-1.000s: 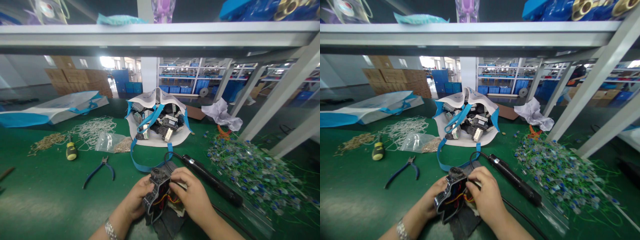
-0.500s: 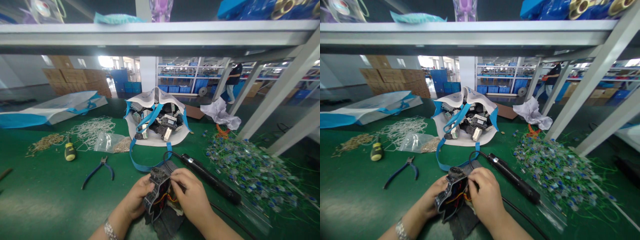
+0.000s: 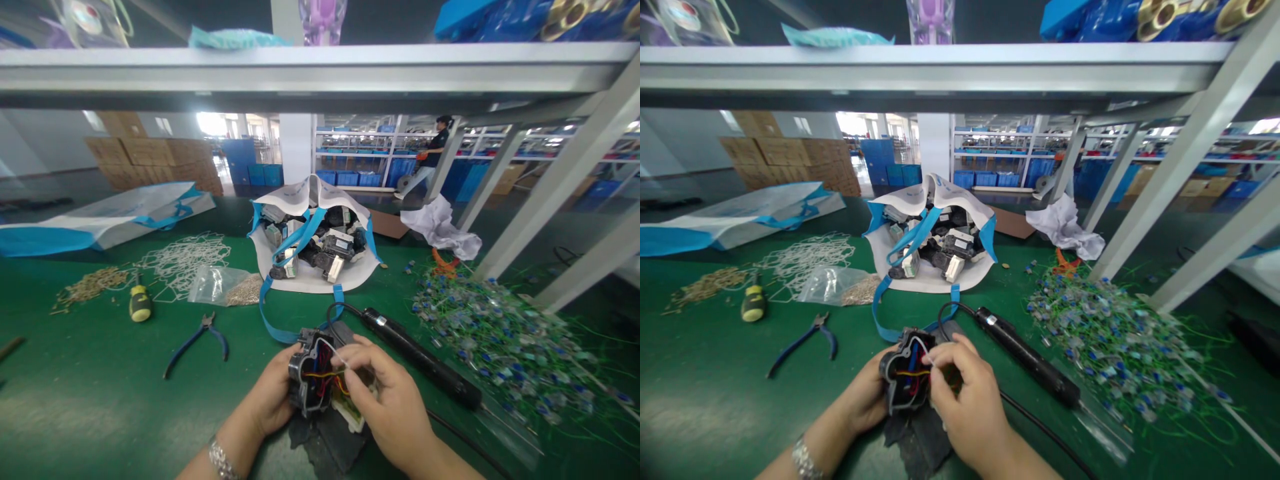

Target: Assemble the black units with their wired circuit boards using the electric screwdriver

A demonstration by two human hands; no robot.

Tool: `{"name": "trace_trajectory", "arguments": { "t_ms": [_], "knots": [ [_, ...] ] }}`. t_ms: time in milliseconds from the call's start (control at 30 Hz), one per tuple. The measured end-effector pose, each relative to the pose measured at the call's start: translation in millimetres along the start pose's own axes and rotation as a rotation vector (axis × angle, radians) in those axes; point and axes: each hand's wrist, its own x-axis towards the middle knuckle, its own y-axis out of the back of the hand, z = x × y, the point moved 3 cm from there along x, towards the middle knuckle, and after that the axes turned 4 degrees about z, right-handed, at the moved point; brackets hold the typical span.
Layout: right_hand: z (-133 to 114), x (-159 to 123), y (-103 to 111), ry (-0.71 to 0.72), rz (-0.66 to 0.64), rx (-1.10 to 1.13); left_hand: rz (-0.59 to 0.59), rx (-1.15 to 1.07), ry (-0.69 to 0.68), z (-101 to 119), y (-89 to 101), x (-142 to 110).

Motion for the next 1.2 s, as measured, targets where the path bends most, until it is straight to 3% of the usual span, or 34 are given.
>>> {"name": "trace_trajectory", "arguments": {
  "t_ms": [267, 367, 633, 767, 967, 1200],
  "knots": [
    [-3, -3, -2, -0.18, -0.151, -0.253, 0.02, 0.011, -0.014, 0, -0.9, -1],
    [-2, -2, -2, -0.188, -0.168, -0.317, 0.018, 0.027, -0.016, 1, -2.4, -1],
    [-18, -1, -3, 0.006, -0.316, -0.266, 0.039, 0.013, -0.047, -2, 1.3, 3],
    [-31, -6, -5, 0.113, -0.482, -0.237, 0.105, 0.002, -0.047, -3, 4.5, 4],
    [-32, -10, -6, 0.228, -0.68, -0.493, 0.123, 0.002, -0.047, -3, 1.7, 3],
    [-23, -14, -12, 0.199, -0.75, -0.665, 0.093, 0.029, -0.046, -1, -3.1, 1]
  ]
}}
